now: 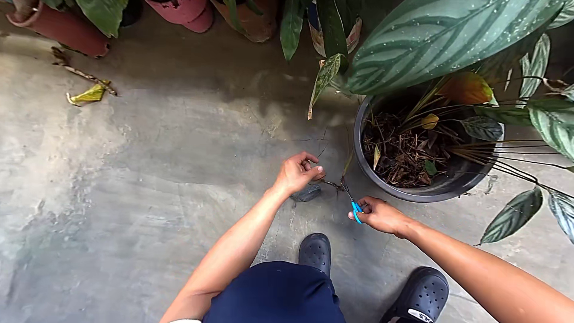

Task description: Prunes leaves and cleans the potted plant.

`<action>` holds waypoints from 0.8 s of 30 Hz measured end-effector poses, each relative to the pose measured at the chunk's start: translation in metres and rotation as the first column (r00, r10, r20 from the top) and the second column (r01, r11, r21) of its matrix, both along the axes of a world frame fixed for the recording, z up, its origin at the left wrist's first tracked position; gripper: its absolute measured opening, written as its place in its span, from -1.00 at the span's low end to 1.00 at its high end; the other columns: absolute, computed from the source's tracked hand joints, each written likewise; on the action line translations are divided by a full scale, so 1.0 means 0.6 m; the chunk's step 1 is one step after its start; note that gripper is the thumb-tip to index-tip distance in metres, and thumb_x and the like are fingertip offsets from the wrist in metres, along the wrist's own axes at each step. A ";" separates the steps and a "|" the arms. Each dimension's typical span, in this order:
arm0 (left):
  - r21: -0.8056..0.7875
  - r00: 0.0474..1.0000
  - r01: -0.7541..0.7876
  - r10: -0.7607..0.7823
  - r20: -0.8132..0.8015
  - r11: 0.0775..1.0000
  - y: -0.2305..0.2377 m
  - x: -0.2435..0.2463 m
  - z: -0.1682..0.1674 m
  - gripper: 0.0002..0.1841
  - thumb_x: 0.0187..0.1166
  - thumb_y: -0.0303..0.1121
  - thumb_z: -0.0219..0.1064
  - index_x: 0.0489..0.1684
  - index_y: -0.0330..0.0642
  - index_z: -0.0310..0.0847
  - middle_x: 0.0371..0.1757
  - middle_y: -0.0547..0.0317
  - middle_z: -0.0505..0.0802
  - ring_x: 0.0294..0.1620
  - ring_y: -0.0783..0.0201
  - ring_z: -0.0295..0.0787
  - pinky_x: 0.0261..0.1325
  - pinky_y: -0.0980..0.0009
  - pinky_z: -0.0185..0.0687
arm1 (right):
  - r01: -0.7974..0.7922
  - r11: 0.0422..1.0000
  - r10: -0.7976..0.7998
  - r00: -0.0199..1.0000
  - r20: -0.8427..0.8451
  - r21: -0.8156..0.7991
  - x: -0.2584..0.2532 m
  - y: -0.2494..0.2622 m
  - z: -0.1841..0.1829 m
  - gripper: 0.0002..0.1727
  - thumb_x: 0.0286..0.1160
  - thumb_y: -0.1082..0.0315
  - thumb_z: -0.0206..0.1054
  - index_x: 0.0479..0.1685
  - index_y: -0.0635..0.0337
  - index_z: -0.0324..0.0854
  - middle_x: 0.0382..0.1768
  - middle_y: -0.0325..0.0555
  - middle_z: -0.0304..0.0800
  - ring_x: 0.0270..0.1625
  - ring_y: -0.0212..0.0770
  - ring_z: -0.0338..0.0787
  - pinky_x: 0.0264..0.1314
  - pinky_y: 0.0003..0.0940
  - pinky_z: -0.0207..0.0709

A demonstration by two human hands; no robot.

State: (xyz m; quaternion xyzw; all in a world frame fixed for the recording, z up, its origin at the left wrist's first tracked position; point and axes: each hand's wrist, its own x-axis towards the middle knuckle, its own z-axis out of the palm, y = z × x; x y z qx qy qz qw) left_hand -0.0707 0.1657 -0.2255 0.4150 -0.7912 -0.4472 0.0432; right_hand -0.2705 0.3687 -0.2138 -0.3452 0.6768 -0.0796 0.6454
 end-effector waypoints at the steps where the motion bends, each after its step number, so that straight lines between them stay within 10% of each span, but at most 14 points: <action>1: -0.026 0.999 0.050 -0.049 0.005 0.998 0.005 -0.014 -0.014 -0.74 0.57 -0.24 0.49 0.03 -0.22 0.79 -0.31 0.12 0.82 -0.38 0.31 0.70 -0.16 0.25 0.69 | -0.002 1.000 0.002 1.000 -0.005 0.009 -0.002 0.003 -0.007 -0.35 0.62 -0.12 0.37 0.47 0.18 0.48 0.02 0.03 0.73 -0.01 -0.12 0.70 0.18 -0.05 0.54; 7: -0.033 0.916 0.376 -0.366 0.165 0.926 -0.004 -0.120 -0.056 -0.74 0.68 -0.35 0.30 0.08 -0.33 0.81 0.01 -0.21 0.88 0.12 -0.12 0.84 0.35 -0.13 0.64 | -0.025 0.997 0.026 0.999 -0.024 0.067 -0.010 0.032 -0.011 -0.36 0.64 -0.10 0.35 0.49 0.18 0.46 -0.04 0.02 0.74 -0.06 -0.11 0.71 0.14 -0.05 0.56; 16: 0.002 0.785 0.479 -0.429 0.446 0.878 -0.015 -0.228 -0.079 -0.58 0.59 -0.40 0.38 0.33 -0.50 0.58 0.35 -0.43 0.71 0.39 -0.37 0.68 0.37 -0.31 0.57 | 0.000 0.994 0.003 1.000 -0.025 0.111 -0.014 0.075 -0.006 -0.33 0.63 -0.13 0.34 0.52 0.17 0.44 -0.04 -0.02 0.76 -0.11 -0.12 0.74 0.10 -0.05 0.59; 24: 0.006 0.800 0.344 -0.296 0.522 0.939 -0.031 -0.212 -0.088 -0.66 0.57 -0.24 0.38 0.03 -0.39 0.74 0.15 -0.36 0.83 0.26 -0.35 0.77 0.21 -0.39 0.60 | 0.050 0.991 -0.055 0.998 0.039 0.124 -0.017 0.078 -0.027 -0.36 0.63 -0.08 0.38 0.51 0.17 0.45 -0.04 -0.05 0.76 -0.10 -0.19 0.73 0.11 -0.12 0.59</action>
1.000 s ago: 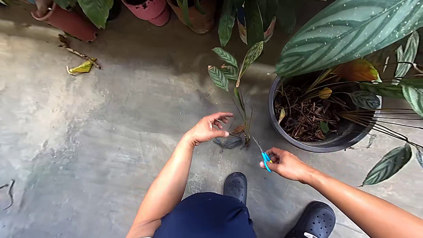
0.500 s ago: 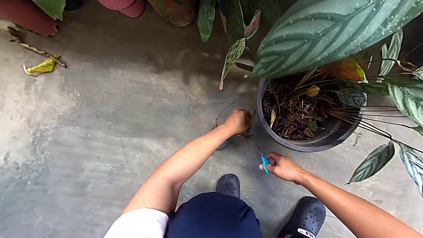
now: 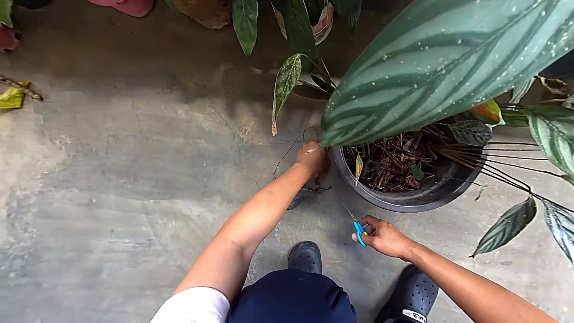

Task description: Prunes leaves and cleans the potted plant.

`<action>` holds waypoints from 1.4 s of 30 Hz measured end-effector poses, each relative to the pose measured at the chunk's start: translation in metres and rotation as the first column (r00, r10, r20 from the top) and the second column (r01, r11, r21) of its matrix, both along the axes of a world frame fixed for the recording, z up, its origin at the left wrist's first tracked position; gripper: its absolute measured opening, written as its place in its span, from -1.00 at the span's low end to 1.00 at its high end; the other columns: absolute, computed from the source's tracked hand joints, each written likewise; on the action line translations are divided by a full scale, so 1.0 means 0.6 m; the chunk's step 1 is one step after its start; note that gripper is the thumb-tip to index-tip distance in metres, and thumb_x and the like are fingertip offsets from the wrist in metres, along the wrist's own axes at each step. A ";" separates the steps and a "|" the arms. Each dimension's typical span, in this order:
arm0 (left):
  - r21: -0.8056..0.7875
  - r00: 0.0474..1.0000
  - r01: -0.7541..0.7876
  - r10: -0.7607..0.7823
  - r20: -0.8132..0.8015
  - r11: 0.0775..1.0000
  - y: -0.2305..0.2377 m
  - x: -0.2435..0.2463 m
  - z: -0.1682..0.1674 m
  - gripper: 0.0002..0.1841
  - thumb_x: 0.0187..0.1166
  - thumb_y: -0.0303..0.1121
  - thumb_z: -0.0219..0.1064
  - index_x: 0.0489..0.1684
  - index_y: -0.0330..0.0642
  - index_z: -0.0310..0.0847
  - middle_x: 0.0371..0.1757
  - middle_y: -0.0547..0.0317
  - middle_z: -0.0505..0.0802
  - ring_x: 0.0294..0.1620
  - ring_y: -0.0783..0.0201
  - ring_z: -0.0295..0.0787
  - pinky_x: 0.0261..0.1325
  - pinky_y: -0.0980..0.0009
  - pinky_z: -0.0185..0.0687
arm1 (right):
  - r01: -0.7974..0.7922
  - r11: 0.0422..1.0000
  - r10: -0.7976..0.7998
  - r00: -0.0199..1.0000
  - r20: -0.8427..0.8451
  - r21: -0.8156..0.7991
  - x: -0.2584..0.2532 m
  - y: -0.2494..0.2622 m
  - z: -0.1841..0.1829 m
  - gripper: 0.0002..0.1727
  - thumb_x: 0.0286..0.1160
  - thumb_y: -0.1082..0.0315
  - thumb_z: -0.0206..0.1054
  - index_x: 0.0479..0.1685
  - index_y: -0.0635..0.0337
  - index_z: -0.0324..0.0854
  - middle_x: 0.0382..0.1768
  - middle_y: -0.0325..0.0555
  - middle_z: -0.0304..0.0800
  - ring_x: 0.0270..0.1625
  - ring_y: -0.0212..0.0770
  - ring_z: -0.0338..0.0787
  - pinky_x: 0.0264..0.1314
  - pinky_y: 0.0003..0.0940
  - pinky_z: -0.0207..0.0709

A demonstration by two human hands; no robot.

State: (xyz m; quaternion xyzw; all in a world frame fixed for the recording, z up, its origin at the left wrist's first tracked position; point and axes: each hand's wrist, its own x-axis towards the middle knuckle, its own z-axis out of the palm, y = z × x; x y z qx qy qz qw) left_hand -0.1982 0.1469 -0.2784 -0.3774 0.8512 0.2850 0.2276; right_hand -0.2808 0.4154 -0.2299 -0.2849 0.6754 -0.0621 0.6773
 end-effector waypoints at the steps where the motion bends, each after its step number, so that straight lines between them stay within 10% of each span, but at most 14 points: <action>1: -0.012 0.999 0.012 -0.011 0.037 1.000 -0.002 0.008 -0.002 -0.64 0.59 -0.19 0.38 -0.06 -0.42 0.74 0.11 -0.38 0.83 0.24 -0.36 0.77 0.17 -0.40 0.61 | 0.022 1.000 -0.021 1.000 0.018 -0.013 0.000 -0.005 -0.001 -0.37 0.63 -0.07 0.39 0.49 0.18 0.46 -0.05 -0.06 0.75 -0.11 -0.22 0.72 0.10 -0.15 0.59; 6: 0.205 0.957 -0.085 0.138 -0.257 0.975 -0.022 0.098 -0.012 -0.75 0.60 -0.28 0.39 -0.09 -0.35 0.75 -0.22 -0.14 0.87 -0.11 -0.09 0.85 0.09 -0.20 0.68 | 0.188 0.978 -0.172 0.969 0.175 -0.084 -0.004 -0.036 0.001 -0.43 0.64 -0.01 0.38 0.43 0.20 0.48 -0.10 -0.14 0.76 -0.16 -0.35 0.71 -0.05 -0.36 0.58; 10: 0.603 0.786 -0.281 0.540 -0.302 0.746 0.010 0.148 0.026 -0.88 0.61 -0.51 0.37 -0.03 -0.33 0.65 -0.28 0.10 0.88 -0.28 0.33 0.83 -0.02 0.32 0.78 | 0.283 0.956 -0.251 0.923 0.291 -0.072 0.005 -0.058 -0.001 -0.50 0.67 0.04 0.36 0.39 0.18 0.49 -0.08 -0.17 0.80 -0.12 -0.36 0.76 -0.08 -0.43 0.59; 16: 0.195 0.936 -0.072 0.134 -0.326 0.978 0.031 0.134 0.006 -0.66 0.62 -0.19 0.45 0.14 -0.28 0.78 -0.04 -0.07 0.91 -0.01 0.04 0.88 0.25 -0.04 0.73 | 0.228 0.973 -0.214 0.950 0.228 -0.036 0.016 -0.060 -0.010 -0.47 0.66 -0.01 0.37 0.39 0.17 0.49 -0.08 -0.16 0.79 -0.14 -0.37 0.74 -0.07 -0.41 0.57; 24: 0.061 0.994 0.104 -0.103 -0.027 0.993 0.063 0.028 -0.010 -0.51 0.65 -0.11 0.40 0.31 -0.38 0.60 0.25 -0.34 0.77 0.34 -0.32 0.73 0.32 -0.30 0.61 | 0.270 0.963 -0.267 0.950 0.164 0.000 0.003 -0.011 -0.012 -0.52 0.66 0.03 0.39 0.34 0.17 0.51 -0.18 -0.20 0.76 -0.23 -0.40 0.69 -0.14 -0.43 0.53; 30: 0.101 0.989 0.016 -0.001 -0.148 0.995 0.040 0.043 -0.016 -0.72 0.54 -0.25 0.41 -0.15 -0.37 0.75 -0.13 -0.32 0.86 0.04 -0.31 0.83 0.11 -0.37 0.63 | 0.281 0.960 -0.274 0.944 0.186 -0.012 -0.008 -0.004 -0.017 -0.51 0.65 0.02 0.39 0.34 0.16 0.52 -0.18 -0.20 0.77 -0.23 -0.40 0.70 -0.14 -0.44 0.54; 33: 0.259 0.930 -0.128 0.207 -0.305 0.957 0.019 0.092 -0.002 -0.79 0.57 -0.32 0.39 -0.07 -0.29 0.78 -0.23 -0.04 0.90 -0.15 0.04 0.87 0.07 -0.12 0.73 | 0.293 0.956 -0.276 0.927 0.256 -0.031 -0.012 -0.014 -0.015 -0.52 0.66 0.03 0.38 0.36 0.14 0.50 -0.12 -0.19 0.80 -0.15 -0.39 0.75 -0.10 -0.43 0.58; 37: 0.565 0.750 -0.300 0.556 -0.358 0.769 0.015 0.152 0.036 -0.86 0.57 -0.42 0.46 -0.05 -0.29 0.77 -0.08 0.12 0.89 -0.06 0.37 0.80 0.14 0.30 0.72 | 0.298 0.954 -0.263 0.890 0.372 -0.039 -0.009 -0.039 -0.005 -0.54 0.69 0.05 0.33 0.38 0.13 0.49 -0.09 -0.22 0.79 -0.12 -0.40 0.75 -0.11 -0.47 0.57; 42: 0.612 0.707 -0.236 0.566 -0.425 0.755 0.042 0.185 0.081 -0.98 0.53 -0.49 0.44 -0.24 -0.19 0.78 0.30 0.16 0.70 0.09 0.38 0.68 0.05 0.41 0.68 | 0.239 0.964 -0.168 0.888 0.428 -0.118 0.007 -0.077 0.015 -0.53 0.66 0.01 0.31 0.37 0.10 0.50 -0.06 -0.25 0.79 -0.08 -0.42 0.74 -0.10 -0.49 0.54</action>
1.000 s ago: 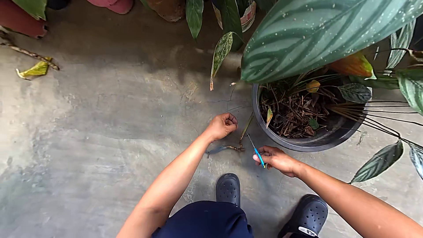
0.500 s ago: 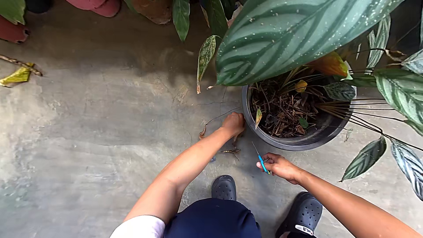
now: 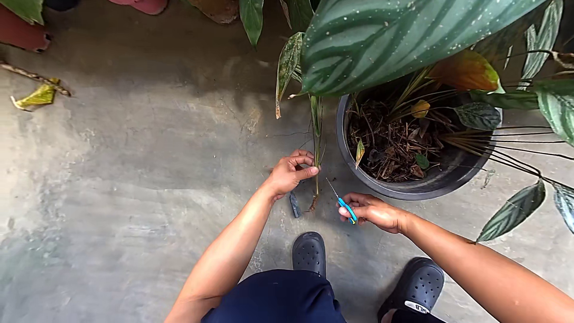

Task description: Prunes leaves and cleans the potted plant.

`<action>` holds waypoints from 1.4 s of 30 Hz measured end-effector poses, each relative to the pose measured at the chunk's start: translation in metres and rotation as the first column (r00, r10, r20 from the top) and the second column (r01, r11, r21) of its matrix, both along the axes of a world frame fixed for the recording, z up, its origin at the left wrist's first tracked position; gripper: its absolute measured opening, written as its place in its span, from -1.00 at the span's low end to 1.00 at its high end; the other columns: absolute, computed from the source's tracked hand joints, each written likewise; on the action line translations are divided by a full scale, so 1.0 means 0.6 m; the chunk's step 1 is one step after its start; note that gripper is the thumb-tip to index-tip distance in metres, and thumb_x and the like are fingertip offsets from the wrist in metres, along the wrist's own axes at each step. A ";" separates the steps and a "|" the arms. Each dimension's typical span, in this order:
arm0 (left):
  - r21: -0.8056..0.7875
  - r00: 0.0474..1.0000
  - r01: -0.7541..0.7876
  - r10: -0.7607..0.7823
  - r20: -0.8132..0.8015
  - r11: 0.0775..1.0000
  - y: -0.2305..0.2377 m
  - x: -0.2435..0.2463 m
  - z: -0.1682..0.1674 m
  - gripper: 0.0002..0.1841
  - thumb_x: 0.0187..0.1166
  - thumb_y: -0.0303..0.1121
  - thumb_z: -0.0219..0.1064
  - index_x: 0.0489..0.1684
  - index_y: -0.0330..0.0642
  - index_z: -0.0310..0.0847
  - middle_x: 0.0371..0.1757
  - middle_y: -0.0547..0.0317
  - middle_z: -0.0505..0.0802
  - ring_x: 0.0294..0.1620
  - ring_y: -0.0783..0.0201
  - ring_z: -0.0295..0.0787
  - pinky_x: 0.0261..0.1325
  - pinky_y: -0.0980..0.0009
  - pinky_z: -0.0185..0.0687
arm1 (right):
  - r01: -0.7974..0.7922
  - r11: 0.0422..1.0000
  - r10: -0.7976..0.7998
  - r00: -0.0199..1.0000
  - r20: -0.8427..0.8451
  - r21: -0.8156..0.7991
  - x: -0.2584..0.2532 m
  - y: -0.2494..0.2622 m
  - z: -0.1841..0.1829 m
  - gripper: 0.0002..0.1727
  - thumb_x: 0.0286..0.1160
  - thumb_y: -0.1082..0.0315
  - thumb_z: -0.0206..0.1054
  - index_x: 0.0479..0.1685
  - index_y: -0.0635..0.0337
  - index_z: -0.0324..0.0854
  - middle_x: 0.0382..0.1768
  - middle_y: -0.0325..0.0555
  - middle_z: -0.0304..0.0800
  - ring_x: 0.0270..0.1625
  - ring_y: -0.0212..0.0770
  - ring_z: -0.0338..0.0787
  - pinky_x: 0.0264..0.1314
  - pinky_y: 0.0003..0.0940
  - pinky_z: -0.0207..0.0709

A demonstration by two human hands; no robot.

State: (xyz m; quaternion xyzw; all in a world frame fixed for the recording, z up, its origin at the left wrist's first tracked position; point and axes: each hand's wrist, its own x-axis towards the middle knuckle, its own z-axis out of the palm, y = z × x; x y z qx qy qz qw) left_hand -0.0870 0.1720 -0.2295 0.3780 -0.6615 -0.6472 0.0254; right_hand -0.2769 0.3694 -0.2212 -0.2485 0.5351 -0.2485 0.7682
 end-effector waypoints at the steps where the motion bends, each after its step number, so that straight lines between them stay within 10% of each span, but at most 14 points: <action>1: 0.036 0.999 0.004 -0.002 -0.043 0.999 0.005 0.003 0.003 -0.96 0.51 -0.53 0.41 -0.26 -0.19 0.77 0.31 0.18 0.70 0.09 0.40 0.69 0.06 0.44 0.69 | -0.008 1.000 0.008 1.000 0.002 -0.013 0.002 -0.006 0.005 -0.54 0.65 0.01 0.32 0.35 0.09 0.51 -0.07 -0.26 0.79 -0.10 -0.44 0.73 -0.12 -0.50 0.53; 24: 0.041 0.785 0.414 -0.333 -0.522 0.909 -0.006 -0.001 0.024 -0.84 0.48 -0.24 0.49 -0.42 -0.09 0.86 0.38 0.24 0.72 0.45 0.37 0.56 0.45 0.41 0.54 | -0.281 0.955 0.286 0.957 0.046 -0.092 -0.024 -0.028 0.042 -0.74 0.65 0.14 0.36 0.08 0.11 0.65 -0.30 -0.35 0.80 -0.30 -0.56 0.68 -0.26 -0.66 0.45; 32: 0.230 0.748 0.399 -0.170 -0.641 0.888 -0.002 0.005 0.017 -0.93 0.56 -0.26 0.47 -0.31 0.05 0.83 -0.01 0.37 0.81 0.14 0.30 0.76 0.37 0.11 0.70 | -0.310 0.947 0.297 0.944 -0.141 -0.087 -0.022 -0.028 0.052 -0.72 0.59 0.15 0.45 0.05 0.14 0.66 -0.35 -0.31 0.71 -0.34 -0.52 0.63 -0.20 -0.59 0.48; 38: 0.143 0.748 0.340 -0.175 -0.640 0.930 -0.003 0.009 0.028 -0.77 0.58 -0.06 0.45 -0.22 0.00 0.85 0.67 -0.03 0.59 0.76 -0.06 0.36 0.76 0.05 0.30 | -0.339 0.941 0.317 0.885 -0.339 -0.003 -0.018 -0.032 0.065 -0.69 0.63 0.11 0.42 0.01 0.18 0.64 -0.42 -0.26 0.60 -0.39 -0.43 0.52 -0.23 -0.44 0.40; 42: 0.240 0.743 0.241 -0.019 -0.669 0.940 -0.012 0.023 0.039 -0.85 0.69 -0.21 0.35 -0.18 -0.02 0.77 0.27 -0.05 0.87 0.56 -0.12 0.63 0.76 -0.08 0.32 | -0.277 0.960 0.273 0.890 -0.366 0.042 -0.023 -0.023 0.056 -0.61 0.69 0.07 0.35 0.15 0.23 0.56 -0.32 -0.19 0.60 -0.30 -0.36 0.55 -0.13 -0.36 0.45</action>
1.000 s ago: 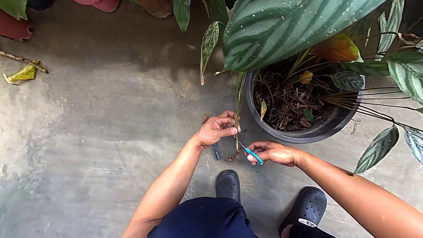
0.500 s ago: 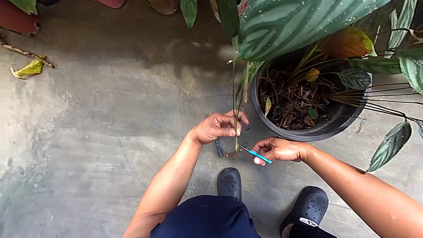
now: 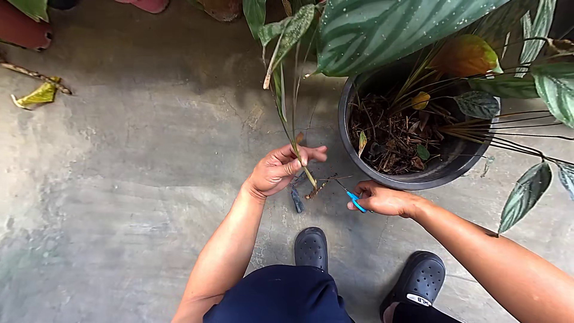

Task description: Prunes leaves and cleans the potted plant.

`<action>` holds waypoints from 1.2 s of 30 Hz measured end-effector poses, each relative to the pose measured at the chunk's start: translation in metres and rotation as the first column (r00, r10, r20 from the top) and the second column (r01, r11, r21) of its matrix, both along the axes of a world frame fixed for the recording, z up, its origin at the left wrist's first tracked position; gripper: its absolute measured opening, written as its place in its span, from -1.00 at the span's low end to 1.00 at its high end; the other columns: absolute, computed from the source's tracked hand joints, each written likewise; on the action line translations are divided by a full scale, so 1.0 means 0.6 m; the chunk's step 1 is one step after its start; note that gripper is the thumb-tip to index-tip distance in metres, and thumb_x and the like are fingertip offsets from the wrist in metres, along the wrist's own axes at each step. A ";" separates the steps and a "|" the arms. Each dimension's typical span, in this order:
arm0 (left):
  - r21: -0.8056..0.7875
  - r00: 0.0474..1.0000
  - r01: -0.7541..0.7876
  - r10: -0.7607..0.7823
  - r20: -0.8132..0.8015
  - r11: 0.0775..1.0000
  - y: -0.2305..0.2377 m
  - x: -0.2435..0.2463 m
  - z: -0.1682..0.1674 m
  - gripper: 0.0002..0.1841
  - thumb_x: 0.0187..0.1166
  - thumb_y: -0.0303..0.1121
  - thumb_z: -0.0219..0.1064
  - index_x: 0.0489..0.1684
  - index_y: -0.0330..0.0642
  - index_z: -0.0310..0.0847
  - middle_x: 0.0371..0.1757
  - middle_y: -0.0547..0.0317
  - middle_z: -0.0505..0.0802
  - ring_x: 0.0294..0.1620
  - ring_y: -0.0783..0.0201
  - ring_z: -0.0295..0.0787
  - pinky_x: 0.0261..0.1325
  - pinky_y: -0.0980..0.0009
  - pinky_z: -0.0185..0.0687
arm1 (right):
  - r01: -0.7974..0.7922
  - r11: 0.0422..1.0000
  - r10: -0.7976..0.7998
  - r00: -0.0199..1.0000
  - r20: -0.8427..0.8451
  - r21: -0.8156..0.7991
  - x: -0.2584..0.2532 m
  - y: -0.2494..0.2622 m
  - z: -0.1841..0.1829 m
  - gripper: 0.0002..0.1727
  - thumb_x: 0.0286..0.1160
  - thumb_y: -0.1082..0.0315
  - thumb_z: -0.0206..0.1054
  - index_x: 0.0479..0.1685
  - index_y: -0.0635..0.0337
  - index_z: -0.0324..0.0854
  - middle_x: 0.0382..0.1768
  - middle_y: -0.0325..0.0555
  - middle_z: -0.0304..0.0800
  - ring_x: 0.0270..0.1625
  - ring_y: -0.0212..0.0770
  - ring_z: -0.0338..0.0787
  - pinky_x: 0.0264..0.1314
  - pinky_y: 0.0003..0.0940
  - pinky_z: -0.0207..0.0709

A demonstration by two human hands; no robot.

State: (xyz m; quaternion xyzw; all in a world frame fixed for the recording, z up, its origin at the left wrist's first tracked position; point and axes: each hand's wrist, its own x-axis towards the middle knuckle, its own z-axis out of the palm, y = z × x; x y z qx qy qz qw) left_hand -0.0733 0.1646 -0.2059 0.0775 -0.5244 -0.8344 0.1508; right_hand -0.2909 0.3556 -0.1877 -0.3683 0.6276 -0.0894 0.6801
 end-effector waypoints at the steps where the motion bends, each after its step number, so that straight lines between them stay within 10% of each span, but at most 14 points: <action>1: 0.021 1.000 -0.020 0.019 0.005 1.000 -0.001 0.004 0.001 -0.87 0.73 -0.23 0.31 -0.16 0.02 0.74 0.05 0.06 0.92 0.41 -0.06 0.76 0.71 -0.11 0.41 | 0.034 0.999 -0.034 0.999 0.022 -0.001 -0.001 0.004 -0.002 -0.59 0.68 0.06 0.36 0.18 0.23 0.56 -0.29 -0.18 0.64 -0.27 -0.38 0.60 -0.10 -0.38 0.49; 4: 0.115 0.996 -0.071 0.066 0.052 0.991 0.002 0.008 0.000 -0.84 0.81 -0.32 0.15 -0.14 0.05 0.65 -0.28 0.25 0.84 0.06 0.11 0.88 0.52 -0.10 0.61 | 0.135 0.991 -0.131 0.977 0.170 -0.012 -0.003 0.010 -0.001 -0.65 0.67 0.09 0.37 0.15 0.18 0.58 -0.28 -0.24 0.71 -0.26 -0.45 0.66 -0.11 -0.50 0.52; 8: 0.056 0.993 -0.090 0.085 0.083 0.994 0.009 0.002 -0.009 -0.86 0.78 -0.29 0.20 -0.12 0.07 0.70 -0.05 0.25 0.87 0.27 0.16 0.78 0.57 0.05 0.54 | 0.208 0.978 -0.199 0.905 0.375 0.017 0.008 0.004 0.007 -0.70 0.71 0.07 0.29 0.13 0.09 0.60 -0.28 -0.31 0.80 -0.27 -0.49 0.72 -0.17 -0.60 0.54; 14: -0.081 0.997 -0.034 0.039 0.059 0.996 0.011 -0.005 -0.007 -0.90 0.68 -0.25 0.35 -0.22 0.08 0.76 0.31 0.27 0.77 0.51 0.19 0.58 0.63 0.14 0.45 | 0.138 0.989 -0.115 0.937 0.330 -0.046 0.026 -0.010 0.009 -0.65 0.66 0.00 0.34 0.09 0.09 0.63 -0.35 -0.34 0.77 -0.34 -0.53 0.64 -0.27 -0.61 0.42; 28: -0.014 0.997 0.074 -0.074 -0.018 0.997 0.010 -0.011 -0.006 -0.87 0.73 -0.25 0.31 -0.19 0.01 0.75 -0.09 0.21 0.90 0.33 0.10 0.78 0.67 -0.02 0.44 | 0.045 0.992 -0.021 0.980 0.195 -0.116 0.028 -0.012 0.001 -0.78 0.60 0.18 0.46 -0.12 0.12 0.63 -0.55 -0.36 0.49 -0.51 -0.50 0.46 -0.39 -0.58 0.34; 32: 0.046 0.999 0.031 -0.033 0.031 0.998 -0.010 0.004 0.000 -0.87 0.78 -0.30 0.22 -0.14 0.08 0.69 -0.24 0.31 0.85 0.03 0.20 0.87 0.47 -0.04 0.66 | -0.154 0.983 0.150 0.988 -0.040 -0.100 0.021 0.002 -0.019 -0.63 0.64 0.03 0.40 0.03 0.17 0.62 -0.44 -0.21 0.57 -0.38 -0.30 0.55 -0.23 -0.27 0.45; 36: -0.037 0.964 -0.190 0.193 0.183 0.981 -0.035 0.009 0.004 -0.81 0.81 -0.38 0.05 -0.03 0.12 0.60 -0.23 0.38 0.78 -0.13 0.35 0.79 0.16 0.25 0.78 | -0.400 0.912 0.406 0.842 -0.356 0.092 0.013 0.037 -0.057 -0.56 0.65 0.20 0.31 0.34 0.32 0.53 0.11 0.32 0.73 0.26 0.31 0.72 0.31 0.28 0.53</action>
